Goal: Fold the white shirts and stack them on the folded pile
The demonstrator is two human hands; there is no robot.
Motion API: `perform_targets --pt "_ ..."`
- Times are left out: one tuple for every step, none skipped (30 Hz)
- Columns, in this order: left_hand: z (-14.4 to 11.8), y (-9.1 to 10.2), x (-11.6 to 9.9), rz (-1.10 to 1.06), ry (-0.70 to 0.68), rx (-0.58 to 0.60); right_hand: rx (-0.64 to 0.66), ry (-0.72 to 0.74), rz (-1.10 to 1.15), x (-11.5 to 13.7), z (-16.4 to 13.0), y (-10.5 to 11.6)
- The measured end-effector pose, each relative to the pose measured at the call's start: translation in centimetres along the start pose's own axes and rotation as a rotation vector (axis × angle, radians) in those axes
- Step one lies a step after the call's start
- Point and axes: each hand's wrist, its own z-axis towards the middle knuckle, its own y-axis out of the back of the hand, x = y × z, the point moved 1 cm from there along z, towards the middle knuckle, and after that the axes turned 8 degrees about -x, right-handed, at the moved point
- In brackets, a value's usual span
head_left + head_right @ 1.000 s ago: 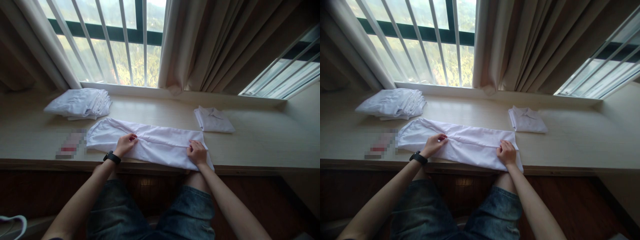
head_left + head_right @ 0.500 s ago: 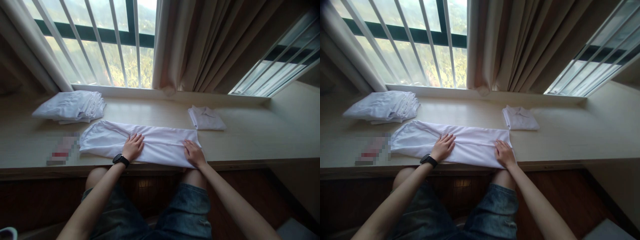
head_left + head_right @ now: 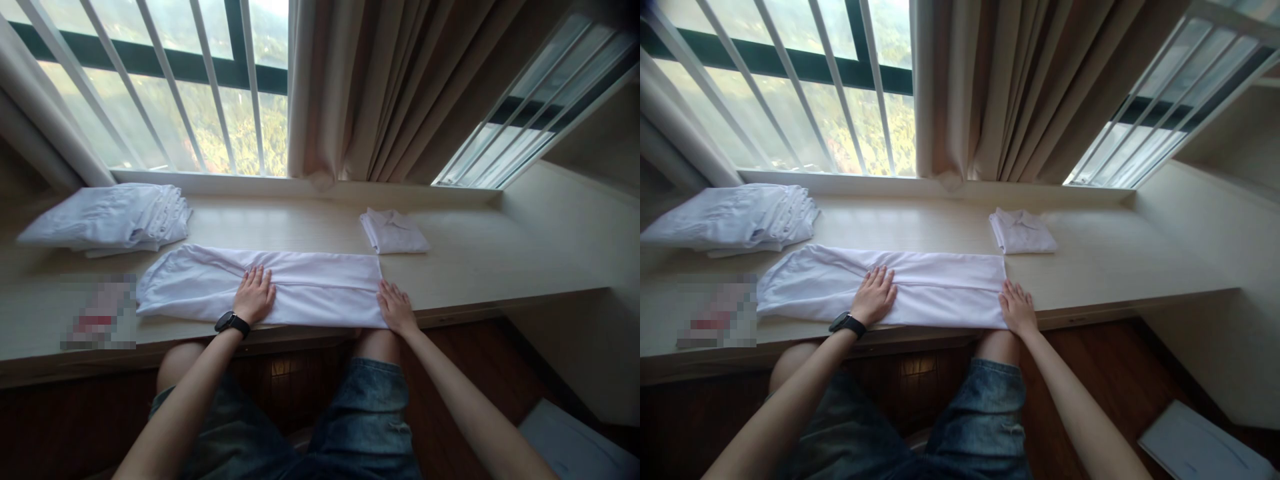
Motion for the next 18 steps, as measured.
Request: perform_targets --pt "0.0 -0.1 0.0 0.004 0.004 -0.002 -0.018 -0.013 -0.012 0.1 0.0 -0.1" --pt "0.0 -0.1 0.1 0.007 0.013 -0.009 -0.033 -0.020 -0.024 0.1 -0.1 -0.2" --pt "0.0 -0.1 0.1 0.009 0.031 -0.020 -0.045 -0.024 -0.032 0.1 -0.1 -0.3" --pt "0.0 -0.1 0.2 0.014 0.058 -0.035 -0.048 -0.024 -0.033 0.0 -0.1 -0.4" --pt "0.0 -0.1 0.2 0.022 0.091 -0.051 -0.047 -0.025 -0.028 -0.1 0.0 -0.4" --pt "0.0 -0.1 0.3 0.033 0.126 -0.066 -0.048 -0.031 -0.020 -0.1 0.2 -0.3" --pt "0.0 -0.1 0.3 0.043 0.156 -0.077 -0.058 -0.042 -0.010 -0.1 0.6 -0.2" --pt "0.1 -0.1 0.4 0.051 0.178 -0.084 -0.079 -0.055 0.000 0.0 1.1 0.1" --pt "0.1 -0.1 0.4 0.056 0.190 -0.088 -0.108 -0.064 0.009 0.3 1.7 0.4" --pt "0.0 -0.1 0.4 0.057 0.193 -0.089 -0.139 -0.063 0.015 0.7 2.4 0.6" --pt "0.0 -0.1 0.3 0.056 0.191 -0.090 -0.167 -0.051 0.019 1.2 3.1 0.9" --pt "-0.1 -0.1 0.2 0.053 0.189 -0.094 -0.184 -0.029 0.022 1.8 3.7 1.0" --pt "-0.1 0.0 0.1 0.051 0.191 -0.099 -0.184 -0.003 0.025 2.5 4.2 1.0" --pt "-0.3 0.2 0.1 0.050 0.197 -0.105 -0.167 0.019 0.026 3.2 4.6 0.9" --pt "-0.4 0.3 0.0 0.050 0.209 -0.114 -0.139 0.033 0.027 3.8 4.8 0.7" --pt "-0.4 0.6 0.0 0.052 0.228 -0.125 -0.108 0.036 0.027 4.3 4.9 0.3" --pt "-0.4 0.8 0.0 0.056 0.249 -0.137 -0.080 0.031 0.024 4.7 4.8 -0.1" --pt "-0.3 1.1 0.0 0.063 0.273 -0.149 -0.061 0.024 0.020 4.9 4.7 -0.4"
